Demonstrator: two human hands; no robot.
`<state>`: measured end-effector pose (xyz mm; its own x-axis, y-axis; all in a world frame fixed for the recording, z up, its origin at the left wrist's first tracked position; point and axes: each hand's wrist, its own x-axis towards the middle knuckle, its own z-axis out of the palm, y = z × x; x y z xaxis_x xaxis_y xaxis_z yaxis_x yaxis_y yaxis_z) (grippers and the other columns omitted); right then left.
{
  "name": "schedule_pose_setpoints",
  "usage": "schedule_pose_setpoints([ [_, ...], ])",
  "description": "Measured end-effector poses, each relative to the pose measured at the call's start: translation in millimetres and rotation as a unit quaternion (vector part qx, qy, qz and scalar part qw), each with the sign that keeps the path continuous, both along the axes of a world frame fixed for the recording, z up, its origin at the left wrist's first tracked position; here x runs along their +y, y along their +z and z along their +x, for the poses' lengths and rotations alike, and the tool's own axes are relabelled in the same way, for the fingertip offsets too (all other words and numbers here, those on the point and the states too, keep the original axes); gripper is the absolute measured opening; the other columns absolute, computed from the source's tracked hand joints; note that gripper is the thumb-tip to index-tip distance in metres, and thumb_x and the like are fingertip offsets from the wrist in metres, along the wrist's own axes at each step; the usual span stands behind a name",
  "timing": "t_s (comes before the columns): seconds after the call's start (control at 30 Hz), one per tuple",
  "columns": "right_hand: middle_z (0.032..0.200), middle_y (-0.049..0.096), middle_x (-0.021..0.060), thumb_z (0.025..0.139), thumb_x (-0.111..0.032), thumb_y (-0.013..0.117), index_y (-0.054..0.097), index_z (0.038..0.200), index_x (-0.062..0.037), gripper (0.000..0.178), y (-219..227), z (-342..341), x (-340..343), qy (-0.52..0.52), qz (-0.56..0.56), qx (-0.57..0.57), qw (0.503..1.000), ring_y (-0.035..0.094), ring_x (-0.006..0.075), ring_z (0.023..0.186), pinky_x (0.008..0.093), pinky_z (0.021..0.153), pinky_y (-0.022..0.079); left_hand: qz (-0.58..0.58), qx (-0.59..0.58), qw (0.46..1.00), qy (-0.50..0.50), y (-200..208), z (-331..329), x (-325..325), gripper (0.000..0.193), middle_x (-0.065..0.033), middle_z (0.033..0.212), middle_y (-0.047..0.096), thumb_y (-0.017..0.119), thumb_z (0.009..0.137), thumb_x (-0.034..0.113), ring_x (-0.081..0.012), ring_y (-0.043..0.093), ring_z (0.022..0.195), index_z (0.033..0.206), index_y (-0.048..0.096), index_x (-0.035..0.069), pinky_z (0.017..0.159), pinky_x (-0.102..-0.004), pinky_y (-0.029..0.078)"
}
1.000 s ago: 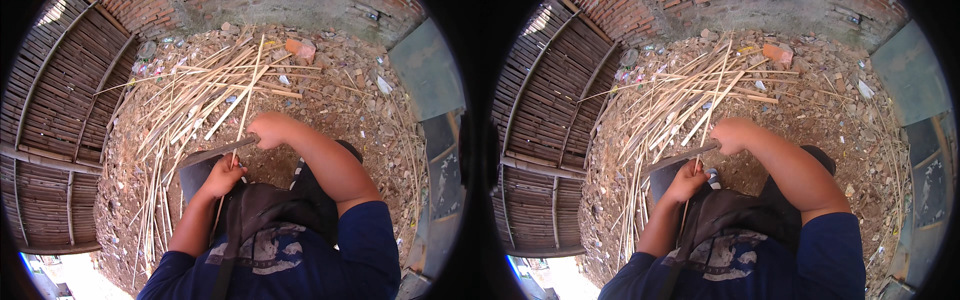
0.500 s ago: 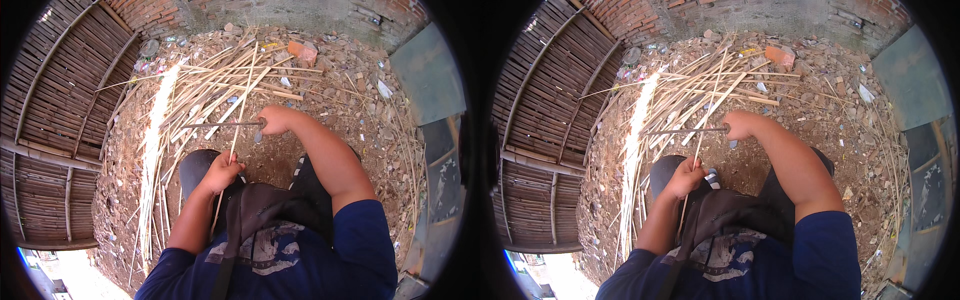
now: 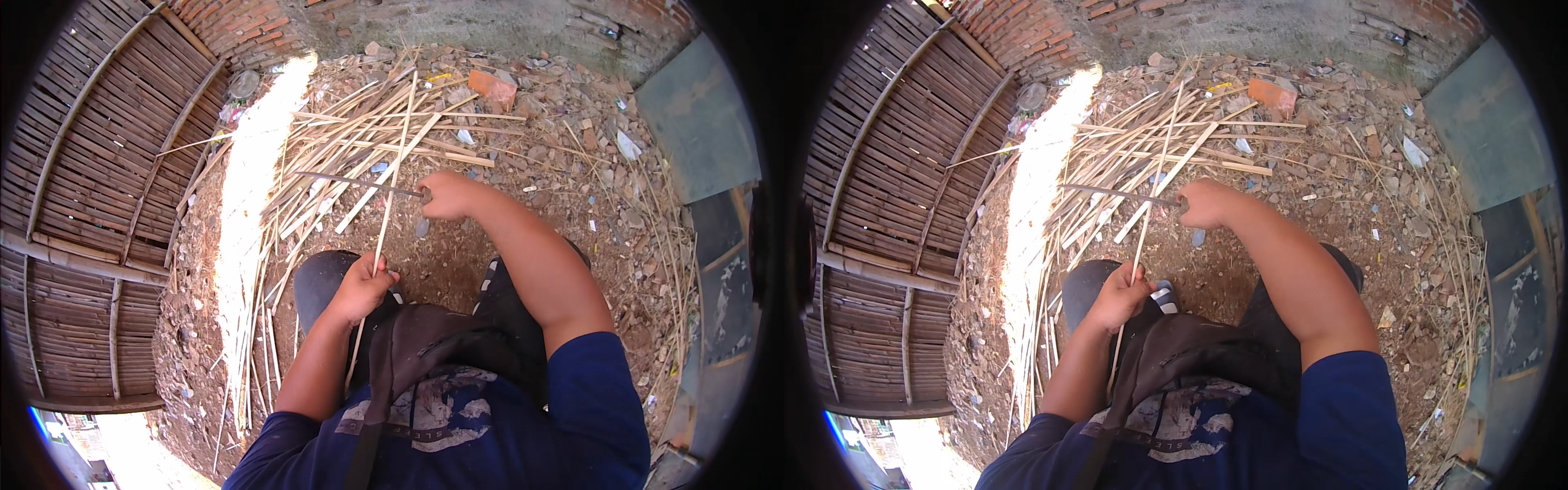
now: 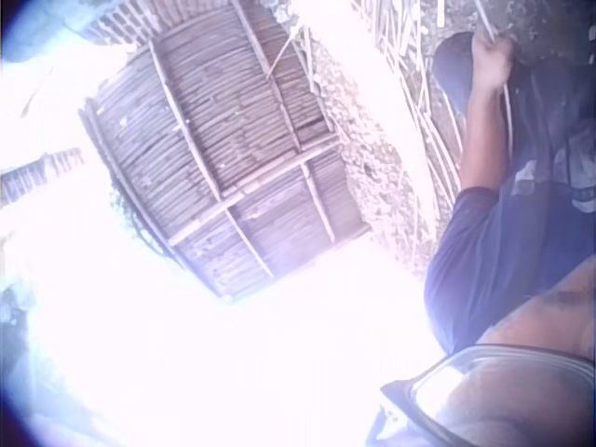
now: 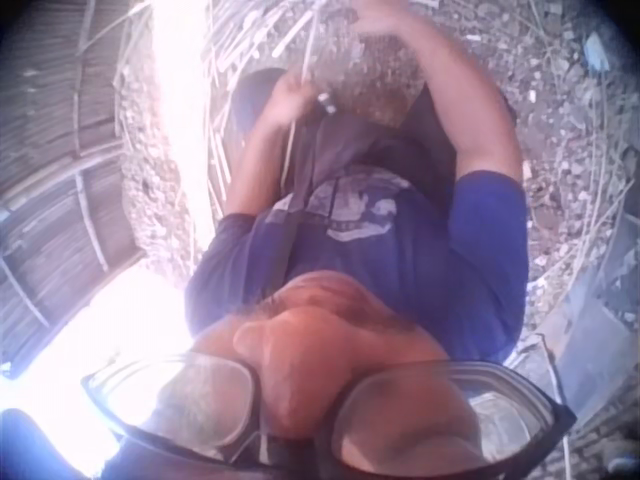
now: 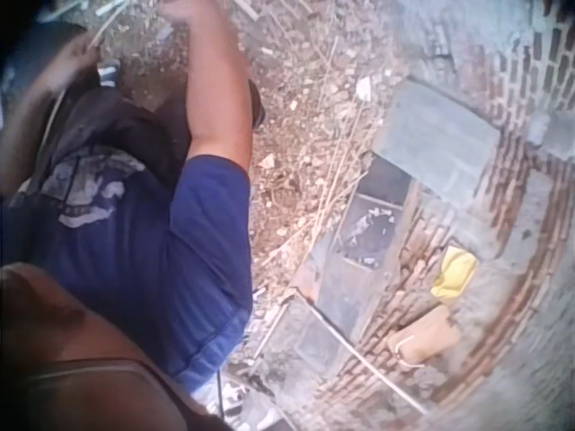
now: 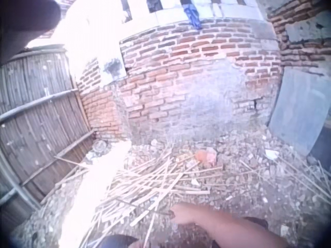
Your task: The person shaves a strip of bamboo using a machete. They hold the bamboo in one hand and scrape the blade along its surface while sitting outdoors.
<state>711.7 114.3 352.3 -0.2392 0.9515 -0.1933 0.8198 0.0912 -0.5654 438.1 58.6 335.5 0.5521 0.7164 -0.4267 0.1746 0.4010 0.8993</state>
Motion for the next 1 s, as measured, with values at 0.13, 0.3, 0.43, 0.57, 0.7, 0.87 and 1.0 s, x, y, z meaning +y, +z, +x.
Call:
schedule_pose_setpoints([
  [0.13, 0.099, 0.072, 0.0226, 0.073, -0.023, 0.069, 0.072, 0.113, -0.0026, 0.045, 16.8, -15.5, -11.3, 0.136, 0.012, -0.068, 0.988, 0.07, 0.0365, 0.093, 0.0446, 0.082, 0.056, 0.033, 0.0, 0.999, -0.032, -0.2, -2.0, -4.8, 0.026, 0.0065, 0.066, 0.044, 0.062, 0.093, -0.002, -0.0037, 0.038, 0.046, 0.093, 0.043, 0.016, 0.041, -0.0221, 0.026],
  [0.3, 0.098, 0.073, 0.0214, 0.071, -0.022, 0.07, 0.073, 0.11, -0.0027, 0.044, -12.0, 20.6, 9.5, 0.002, 0.007, 0.006, 1.0, 0.071, 0.0368, 0.092, 0.045, 0.082, 0.056, -0.057, -0.043, 0.997, 0.004, 12.9, 2.1, -1.4, 0.026, 0.0057, 0.068, 0.045, 0.062, 0.093, -0.003, -0.0039, 0.037, 0.046, 0.094, 0.043, 0.016, 0.041, -0.0222, 0.024],
  [0.43, 0.101, 0.073, 0.0208, 0.073, -0.023, 0.069, 0.071, 0.118, -0.0035, 0.049, 22.9, -17.2, -10.0, 0.084, 0.026, -0.065, 0.994, 0.071, 0.0348, 0.095, 0.0426, 0.084, 0.056, -0.04, -0.068, 0.997, 0.007, 3.3, -2.8, -2.2, 0.026, 0.0049, 0.07, 0.048, 0.065, 0.093, -0.001, -0.0037, 0.038, 0.048, 0.094, 0.044, 0.015, 0.042, -0.0222, 0.025],
  [0.57, 0.109, 0.072, 0.0222, 0.075, -0.024, 0.068, 0.069, 0.123, -0.0041, 0.051, -22.1, 40.4, 12.8, -0.142, -0.012, 0.032, 0.989, 0.069, 0.0352, 0.102, 0.0418, 0.089, 0.055, 0.031, 0.002, 0.998, -0.062, 8.8, 3.4, -7.6, 0.027, 0.006, 0.071, 0.047, 0.067, 0.092, 0.001, -0.004, 0.042, 0.053, 0.093, 0.043, 0.013, 0.047, -0.0221, 0.031],
  [0.7, 0.115, 0.07, 0.0236, 0.077, -0.024, 0.067, 0.068, 0.124, -0.0036, 0.051, -8.0, 58.1, 13.9, -0.113, 0.02, -0.013, 0.993, 0.068, 0.0352, 0.106, 0.0415, 0.092, 0.054, 0.058, 0.009, 0.996, -0.072, 4.2, -0.6, -7.3, 0.025, 0.0067, 0.069, 0.045, 0.066, 0.094, 0.003, -0.0037, 0.041, 0.052, 0.093, 0.043, 0.013, 0.047, -0.0223, 0.031],
  [0.87, 0.111, 0.071, 0.0215, 0.076, -0.028, 0.072, 0.071, 0.119, -0.0064, 0.048, 36.3, 9.8, -4.2, -0.001, 0.006, -0.02, 1.0, 0.068, 0.0364, 0.104, 0.0429, 0.09, 0.054, -0.045, -0.043, 0.997, -0.037, 12.7, 0.6, -5.1, 0.023, 0.0072, 0.063, 0.043, 0.064, 0.096, 0.004, -0.004, 0.035, 0.044, 0.096, 0.043, 0.015, 0.04, -0.0229, 0.025],
  [1.0, 0.099, 0.073, 0.0186, 0.075, -0.035, 0.078, 0.074, 0.105, -0.007, 0.041, 25.1, 30.2, -15.3, -0.023, 0.128, 0.052, 0.99, 0.069, 0.0366, 0.095, 0.0441, 0.083, 0.054, -0.059, -0.069, 0.995, -0.046, 12.0, -4.4, -7.8, 0.021, 0.0076, 0.064, 0.043, 0.066, 0.098, 0.009, -0.0039, 0.034, 0.045, 0.098, 0.045, 0.015, 0.04, -0.023, 0.024],
])
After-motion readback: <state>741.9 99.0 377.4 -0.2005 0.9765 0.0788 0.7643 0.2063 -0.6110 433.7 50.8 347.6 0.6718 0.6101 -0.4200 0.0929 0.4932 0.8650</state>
